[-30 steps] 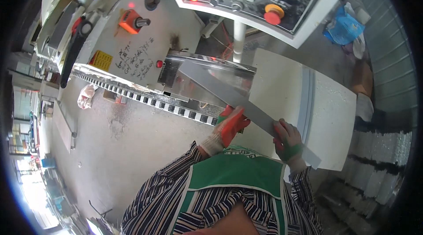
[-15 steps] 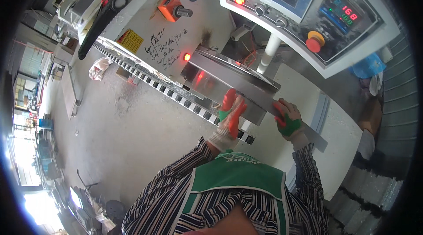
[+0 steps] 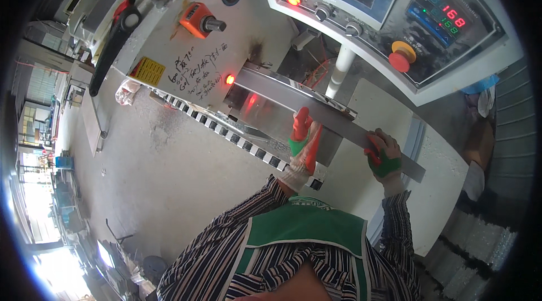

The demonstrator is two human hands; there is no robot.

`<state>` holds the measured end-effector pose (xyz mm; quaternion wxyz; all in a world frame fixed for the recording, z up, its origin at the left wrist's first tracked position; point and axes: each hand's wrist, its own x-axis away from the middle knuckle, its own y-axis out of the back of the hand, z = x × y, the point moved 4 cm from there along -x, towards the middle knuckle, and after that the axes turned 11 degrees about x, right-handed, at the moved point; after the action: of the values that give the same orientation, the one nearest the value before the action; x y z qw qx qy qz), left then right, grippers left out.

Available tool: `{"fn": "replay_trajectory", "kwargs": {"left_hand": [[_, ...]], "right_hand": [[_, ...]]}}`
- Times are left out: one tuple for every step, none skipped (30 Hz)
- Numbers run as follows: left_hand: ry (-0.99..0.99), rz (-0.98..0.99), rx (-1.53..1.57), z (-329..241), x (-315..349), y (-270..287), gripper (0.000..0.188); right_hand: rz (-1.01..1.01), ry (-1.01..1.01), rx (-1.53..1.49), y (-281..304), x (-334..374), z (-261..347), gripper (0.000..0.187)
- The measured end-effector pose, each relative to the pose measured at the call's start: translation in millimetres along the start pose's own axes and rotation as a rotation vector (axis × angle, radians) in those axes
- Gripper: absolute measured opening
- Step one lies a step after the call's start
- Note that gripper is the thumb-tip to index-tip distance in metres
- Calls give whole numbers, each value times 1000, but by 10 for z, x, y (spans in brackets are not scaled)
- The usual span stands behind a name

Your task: The recorder is using an industrial edge-banding or trimming machine to process strips of building material.

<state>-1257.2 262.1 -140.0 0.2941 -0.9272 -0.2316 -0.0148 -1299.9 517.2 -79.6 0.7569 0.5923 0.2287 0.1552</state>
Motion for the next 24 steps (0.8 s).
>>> {"fn": "replay_trajectory", "kwargs": {"left_hand": [[-28,5,23,8,-12,41,70],[-24,6,15,14,-25,108,70],[-2,29,26,-17,-38,73,70],[18,51,37,-52,-49,41,70],[25,54,36,-87,-49,6,70],[3,6,25,-188,-20,-8,62],[-18,-42,14,-265,-7,12,54],[-8,-40,6,-306,-17,50,54],[-6,-45,49,-329,-47,65,55],[-3,-50,91,-350,-76,77,55],[2,-46,91,-373,-108,88,55],[59,-43,134,-366,-149,138,55],[116,-39,177,-343,-172,164,56],[118,-37,173,-327,-179,175,56],[93,-34,166,-352,-169,200,55],[68,-31,159,-374,-159,221,55],[73,-30,154,-381,-154,237,55],[103,-53,183,-368,-162,250,54],[133,-77,213,-353,-169,262,54],[134,-77,211,-354,-182,270,54],[124,-77,163,-351,-199,280,52],[114,-78,116,-347,-208,289,51],[115,-77,116,-337,-207,297,51],[137,-78,165,-319,-204,292,49]], "right_hand": [[-25,14,-1,-10,-7,43,54],[-50,29,-3,-25,-18,89,53],[-48,19,-2,-34,-16,54,53],[-61,18,-9,-39,-19,26,51],[-75,18,-16,-44,-27,2,49],[-70,8,-21,-48,-29,32,49],[-66,1,-30,-46,-48,91,49],[-62,-6,-38,-53,-66,152,50],[-61,-10,-37,-58,-101,174,50],[-69,-10,-31,-65,-134,197,49],[-78,-10,-26,-66,-154,203,49],[-78,-13,-29,-85,-177,213,49],[-57,-21,-21,-110,-193,216,50],[-36,-30,-12,-133,-201,214,50],[-34,-36,-16,-122,-197,248,50],[-36,-31,-28,-91,-191,282,52],[-38,-26,-40,-55,-177,313,54],[-39,-27,-42,-23,-163,310,54],[-38,-24,-40,15,-143,292,56],[-38,-21,-39,47,-119,265,58],[-38,-22,-38,77,-78,215,58],[-48,-11,-20,108,-22,151,59],[-59,0,-2,138,35,93,60],[-58,-3,-1,158,100,28,60]]}}
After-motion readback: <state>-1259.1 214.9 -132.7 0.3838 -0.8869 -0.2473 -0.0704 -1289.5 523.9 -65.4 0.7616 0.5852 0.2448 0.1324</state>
